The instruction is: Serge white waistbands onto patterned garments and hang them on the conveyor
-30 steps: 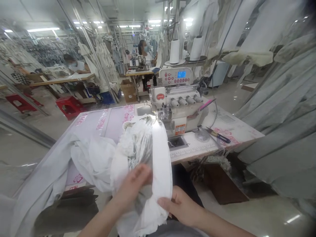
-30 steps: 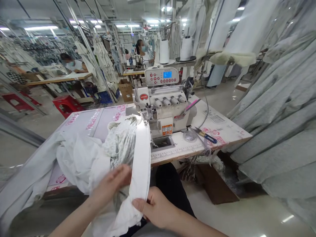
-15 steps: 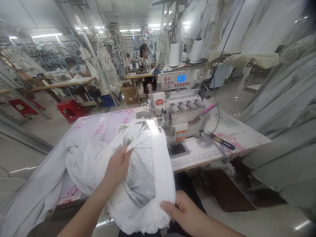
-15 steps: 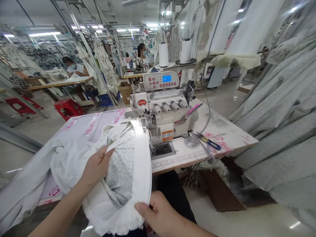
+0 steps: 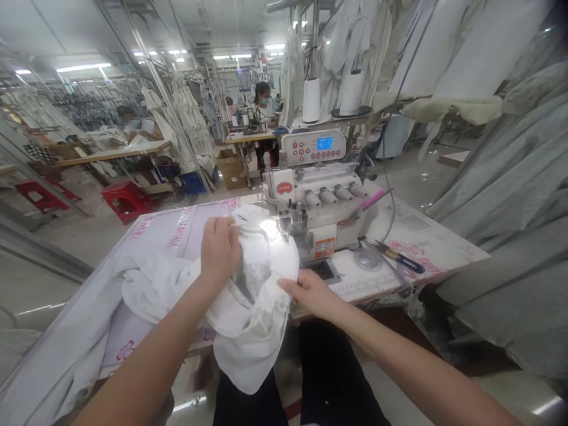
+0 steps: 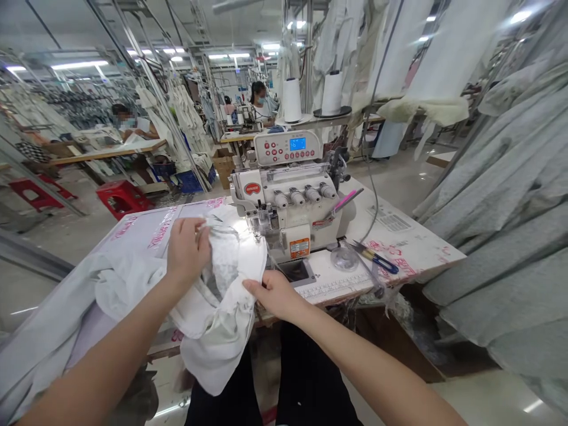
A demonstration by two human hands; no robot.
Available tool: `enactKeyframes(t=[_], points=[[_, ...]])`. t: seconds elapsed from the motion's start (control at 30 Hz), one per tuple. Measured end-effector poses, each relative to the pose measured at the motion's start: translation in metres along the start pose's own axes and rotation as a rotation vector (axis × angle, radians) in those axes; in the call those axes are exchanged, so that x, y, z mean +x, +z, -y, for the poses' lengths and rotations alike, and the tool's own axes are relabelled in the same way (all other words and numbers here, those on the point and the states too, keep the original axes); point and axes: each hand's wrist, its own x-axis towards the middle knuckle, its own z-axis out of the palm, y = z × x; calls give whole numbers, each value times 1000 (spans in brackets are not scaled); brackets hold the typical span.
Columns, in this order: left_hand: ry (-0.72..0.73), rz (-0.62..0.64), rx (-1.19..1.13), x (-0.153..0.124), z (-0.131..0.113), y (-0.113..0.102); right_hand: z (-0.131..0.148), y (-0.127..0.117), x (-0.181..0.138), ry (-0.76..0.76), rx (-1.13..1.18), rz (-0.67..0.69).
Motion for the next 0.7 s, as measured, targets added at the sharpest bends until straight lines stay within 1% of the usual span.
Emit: enactKeyframes(t=[0.03, 0.07, 0.1, 0.17, 0.2, 0.23, 0.27, 0.3, 0.33, 0.37, 0.4, 0.47, 0.5, 0.53, 0.6, 0.63, 0.67, 0.7], points=[[36, 51, -27, -13, -8, -2, 0, -1, 3, 5, 0, -2], [35, 152, -84, -28, -15, -4, 0, -2, 4, 8, 5, -1], [-10, 289, -179, -42, -21, -5, 0, -3, 6, 10, 13, -1], [-192, 554, -459, -62, -28, -5, 0, -5, 7, 20, 30, 3], [-303, 640, -611, -68, -29, -5, 0, -6, 8, 25, 39, 6], [-402, 698, -746, -72, -29, -4, 0, -7, 10, 34, 47, 10], [-470, 739, -839, -74, -29, -5, 1, -9, 11, 49, 63, 18], [-494, 783, -885, -76, -30, -8, 0, -10, 11, 67, 84, 26], [-475, 836, -884, -81, -32, -13, 0, -10, 10, 77, 103, 19], [-426, 904, -847, -87, -35, -19, -1, -9, 6, 71, 112, -11], [-368, 980, -792, -97, -38, -26, -2, -7, -1, 51, 101, -68], [-286, 1126, -692, -122, -46, -43, -7, 3, -25, 1, 42, -210], [-275, 1183, -664, -136, -50, -50, -9, 10, -41, -2, 19, -228], [-277, 1233, -647, -149, -52, -56, -12, 19, -57, 26, 22, -194], [-298, 1313, -612, -170, -55, -64, -16, 37, -87, 148, 111, 27], [-315, 1339, -579, -178, -56, -65, -18, 44, -97, 195, 154, 112], [-333, 1356, -539, -183, -57, -66, -18, 49, -103, 211, 177, 140], [-349, 1368, -504, -187, -57, -66, -19, 52, -105, 192, 177, 110]])
